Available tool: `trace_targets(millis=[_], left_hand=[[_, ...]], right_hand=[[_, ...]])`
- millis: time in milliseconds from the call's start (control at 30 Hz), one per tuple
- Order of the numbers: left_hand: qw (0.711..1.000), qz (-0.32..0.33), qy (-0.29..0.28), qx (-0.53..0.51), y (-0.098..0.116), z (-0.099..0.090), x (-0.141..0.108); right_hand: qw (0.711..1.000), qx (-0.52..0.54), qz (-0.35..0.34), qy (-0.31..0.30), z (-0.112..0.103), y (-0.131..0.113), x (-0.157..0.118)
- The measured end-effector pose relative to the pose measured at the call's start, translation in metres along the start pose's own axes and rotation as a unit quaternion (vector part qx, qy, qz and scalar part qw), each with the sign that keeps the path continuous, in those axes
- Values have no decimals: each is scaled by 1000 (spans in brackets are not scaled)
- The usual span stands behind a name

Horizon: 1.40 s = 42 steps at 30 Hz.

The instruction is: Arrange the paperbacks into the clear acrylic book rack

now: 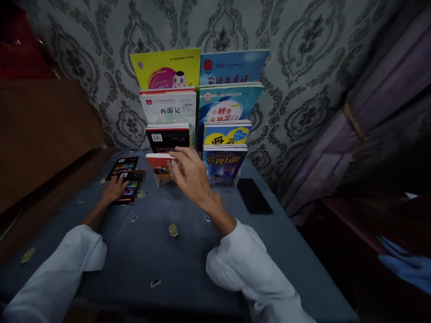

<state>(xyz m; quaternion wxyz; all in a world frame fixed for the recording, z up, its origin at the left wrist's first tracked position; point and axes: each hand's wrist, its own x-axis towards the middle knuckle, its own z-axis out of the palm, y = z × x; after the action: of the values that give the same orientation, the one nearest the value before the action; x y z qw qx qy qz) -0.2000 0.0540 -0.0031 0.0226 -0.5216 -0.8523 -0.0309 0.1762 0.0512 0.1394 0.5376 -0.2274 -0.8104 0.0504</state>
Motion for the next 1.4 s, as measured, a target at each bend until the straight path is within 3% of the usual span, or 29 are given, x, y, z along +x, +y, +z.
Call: trace_targets(millis=[200, 300, 500, 667, 800, 1000, 1200, 1400], left_hand=[[1000, 26, 10, 10, 4, 7, -34], [999, 38, 11, 21, 8, 6, -51], [997, 73, 1, 17, 16, 2, -79], [996, 90, 0, 21, 28, -5, -107], [992, 103, -21, 73, 43, -20, -134], [982, 141, -44, 122, 76, -48, -161], [975, 203, -39, 88, 114, -52, -165], [965, 258, -27, 35, 152, -49, -154]], right_hand=[[998, 10, -14, -59, 9, -5, -3], [990, 2, -13, -143, 20, -7, -8], [924, -44, -34, -379, 52, -15, -33], [869, -44, 23, -492, 80, -23, -65], [871, -18, 53, -488, 85, -24, -89], [882, -18, 95, -461, 67, -14, -117], [889, -39, 142, -433, 45, 3, -135], [894, -75, 195, -396, 22, 27, -148]])
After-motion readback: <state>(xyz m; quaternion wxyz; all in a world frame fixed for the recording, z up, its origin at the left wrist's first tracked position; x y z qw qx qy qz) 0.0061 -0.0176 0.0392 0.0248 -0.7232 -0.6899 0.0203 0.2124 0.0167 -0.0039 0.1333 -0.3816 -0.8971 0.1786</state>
